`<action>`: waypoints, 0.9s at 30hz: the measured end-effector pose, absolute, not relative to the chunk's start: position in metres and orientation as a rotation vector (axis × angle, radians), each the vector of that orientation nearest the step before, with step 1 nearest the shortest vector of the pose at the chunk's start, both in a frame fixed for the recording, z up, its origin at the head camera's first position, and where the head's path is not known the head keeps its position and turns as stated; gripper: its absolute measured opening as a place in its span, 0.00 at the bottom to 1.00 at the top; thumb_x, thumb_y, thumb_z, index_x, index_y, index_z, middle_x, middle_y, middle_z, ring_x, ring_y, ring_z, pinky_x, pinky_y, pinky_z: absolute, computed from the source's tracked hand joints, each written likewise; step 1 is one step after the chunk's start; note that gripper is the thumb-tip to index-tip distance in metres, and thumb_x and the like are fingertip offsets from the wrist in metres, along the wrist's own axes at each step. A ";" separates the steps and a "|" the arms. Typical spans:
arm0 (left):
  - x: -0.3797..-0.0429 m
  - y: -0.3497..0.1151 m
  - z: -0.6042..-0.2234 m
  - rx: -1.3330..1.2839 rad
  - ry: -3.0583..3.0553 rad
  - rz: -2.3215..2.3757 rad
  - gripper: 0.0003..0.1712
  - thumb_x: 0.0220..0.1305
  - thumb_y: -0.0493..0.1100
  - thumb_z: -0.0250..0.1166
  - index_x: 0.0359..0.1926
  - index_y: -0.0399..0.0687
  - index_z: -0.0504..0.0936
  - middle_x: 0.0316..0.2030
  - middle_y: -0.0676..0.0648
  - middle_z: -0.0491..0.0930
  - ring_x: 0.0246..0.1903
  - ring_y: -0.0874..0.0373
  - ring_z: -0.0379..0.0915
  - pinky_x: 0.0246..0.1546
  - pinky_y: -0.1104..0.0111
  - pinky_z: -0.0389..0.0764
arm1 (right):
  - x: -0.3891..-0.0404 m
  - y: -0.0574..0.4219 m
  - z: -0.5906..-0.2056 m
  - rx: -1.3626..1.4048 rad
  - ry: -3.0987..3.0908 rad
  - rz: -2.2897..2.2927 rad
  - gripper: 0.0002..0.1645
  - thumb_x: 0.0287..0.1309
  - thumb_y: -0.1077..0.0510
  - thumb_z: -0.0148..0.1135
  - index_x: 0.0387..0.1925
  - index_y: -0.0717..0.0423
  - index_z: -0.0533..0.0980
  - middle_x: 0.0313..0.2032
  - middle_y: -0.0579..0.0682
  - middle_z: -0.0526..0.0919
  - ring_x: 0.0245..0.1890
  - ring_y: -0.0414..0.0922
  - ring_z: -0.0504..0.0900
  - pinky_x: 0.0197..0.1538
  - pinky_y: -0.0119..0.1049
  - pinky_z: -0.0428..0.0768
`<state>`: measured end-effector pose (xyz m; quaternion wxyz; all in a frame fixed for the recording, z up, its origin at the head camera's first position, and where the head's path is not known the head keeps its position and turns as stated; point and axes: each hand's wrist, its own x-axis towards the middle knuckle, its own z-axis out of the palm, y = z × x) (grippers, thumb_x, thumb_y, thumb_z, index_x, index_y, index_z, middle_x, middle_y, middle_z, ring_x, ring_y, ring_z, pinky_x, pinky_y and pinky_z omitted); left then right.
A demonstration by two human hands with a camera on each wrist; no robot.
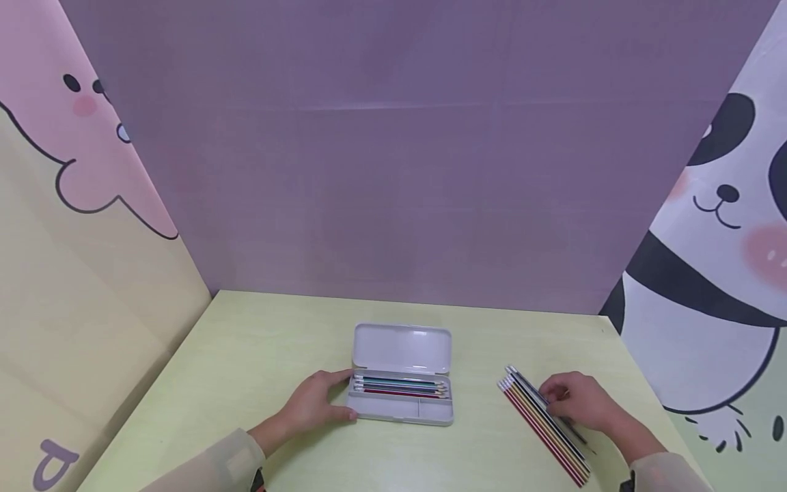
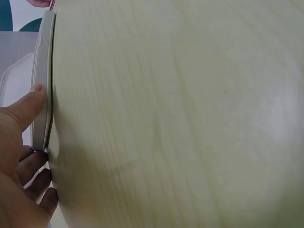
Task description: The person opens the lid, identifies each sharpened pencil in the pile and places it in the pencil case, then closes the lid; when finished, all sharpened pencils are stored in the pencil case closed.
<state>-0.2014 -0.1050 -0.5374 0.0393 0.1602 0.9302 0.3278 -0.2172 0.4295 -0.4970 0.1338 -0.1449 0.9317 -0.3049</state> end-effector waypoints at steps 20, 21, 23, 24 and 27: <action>-0.201 -0.105 -0.537 0.502 2.850 1.012 0.52 0.49 0.61 0.81 0.72 0.46 0.74 0.60 0.40 0.81 0.60 0.45 0.75 0.65 0.49 0.76 | -0.238 0.336 -0.426 -0.717 2.739 -0.890 0.13 0.61 0.65 0.69 0.47 0.57 0.84 0.34 0.46 0.85 0.34 0.36 0.81 0.33 0.32 0.84; -0.201 -0.105 -0.537 0.501 2.850 1.010 0.52 0.49 0.61 0.81 0.72 0.46 0.74 0.60 0.40 0.81 0.60 0.45 0.75 0.65 0.49 0.76 | -0.240 0.327 -0.424 -0.747 2.739 -0.879 0.13 0.60 0.66 0.69 0.47 0.56 0.84 0.34 0.46 0.85 0.34 0.37 0.81 0.34 0.32 0.84; -0.201 -0.105 -0.537 0.497 2.850 1.011 0.52 0.49 0.61 0.81 0.72 0.47 0.74 0.59 0.40 0.81 0.59 0.45 0.75 0.64 0.49 0.76 | -0.245 0.309 -0.420 -0.784 2.744 -0.860 0.13 0.59 0.66 0.70 0.46 0.54 0.85 0.35 0.45 0.86 0.35 0.38 0.82 0.36 0.31 0.84; -0.201 -0.105 -0.537 0.496 2.852 1.009 0.52 0.48 0.61 0.81 0.72 0.47 0.73 0.59 0.40 0.81 0.59 0.45 0.75 0.64 0.49 0.76 | -0.247 0.300 -0.419 -0.810 2.745 -0.853 0.13 0.59 0.66 0.70 0.46 0.54 0.85 0.35 0.45 0.86 0.35 0.38 0.82 0.37 0.31 0.84; -0.200 -0.104 -0.536 0.486 2.854 1.006 0.52 0.49 0.61 0.81 0.72 0.48 0.73 0.59 0.40 0.81 0.59 0.45 0.75 0.64 0.49 0.76 | -0.253 0.273 -0.420 -0.855 2.721 -0.859 0.13 0.59 0.66 0.71 0.46 0.54 0.86 0.37 0.45 0.88 0.37 0.40 0.83 0.39 0.31 0.84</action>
